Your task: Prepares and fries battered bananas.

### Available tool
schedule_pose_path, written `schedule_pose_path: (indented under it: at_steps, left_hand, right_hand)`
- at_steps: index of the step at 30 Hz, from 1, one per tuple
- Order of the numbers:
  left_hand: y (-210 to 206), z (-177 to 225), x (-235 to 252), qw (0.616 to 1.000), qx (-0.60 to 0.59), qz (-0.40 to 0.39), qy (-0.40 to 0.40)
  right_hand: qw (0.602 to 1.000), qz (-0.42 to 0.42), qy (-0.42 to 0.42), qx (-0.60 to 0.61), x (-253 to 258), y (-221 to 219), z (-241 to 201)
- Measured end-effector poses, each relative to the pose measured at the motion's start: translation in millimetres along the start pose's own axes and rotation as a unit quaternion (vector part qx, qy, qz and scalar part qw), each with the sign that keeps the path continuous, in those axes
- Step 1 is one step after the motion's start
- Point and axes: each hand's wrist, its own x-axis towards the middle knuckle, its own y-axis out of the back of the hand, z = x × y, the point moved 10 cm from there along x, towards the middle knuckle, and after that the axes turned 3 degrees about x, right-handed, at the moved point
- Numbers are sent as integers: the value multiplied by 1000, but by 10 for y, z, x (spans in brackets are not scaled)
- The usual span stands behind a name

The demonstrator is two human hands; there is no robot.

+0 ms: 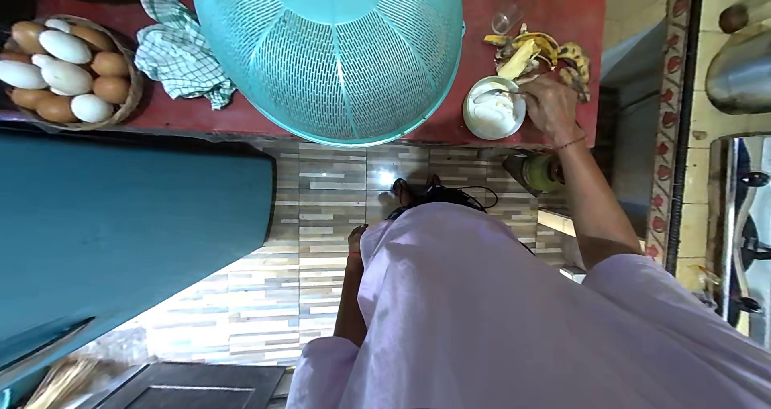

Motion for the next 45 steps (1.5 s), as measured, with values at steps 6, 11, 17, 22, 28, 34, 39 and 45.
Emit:
schedule_pose_path:
  at_steps: [6, 11, 17, 22, 28, 34, 39, 45]
  left_hand:
    - [-33, 138, -22, 1000, 14, -9, -4]
    - [-33, 135, 66, 1000, 20, -12, -2]
    - [-23, 64, 117, 1000, 11, -12, -8]
    - [-40, 105, 46, 1000, 10, -13, -11]
    - [-45, 98, 27, 1000, 12, -16, -7]
    - [-40, 87, 15, 1000, 14, -14, -7]
    - [-53, 108, 35, 1000, 20, -16, -9]
    - [-65, 76, 34, 1000, 15, -10, -1]
  right_hand:
    - [994, -74, -74, -13, -204, -63, 183]
    - [992, -53, -109, -45, -310, 17, 208]
    - [989, -24, -137, -56, -354, 68, 191]
    - [985, -50, -147, -73, -356, -4, 182]
    - [979, -86, -170, -72, -395, 48, 151]
    - [976, -19, -200, -87, -324, 125, 170]
    - [977, -37, -194, -81, -221, -23, 177]
    - [982, -39, -170, -72, -196, -68, 103]
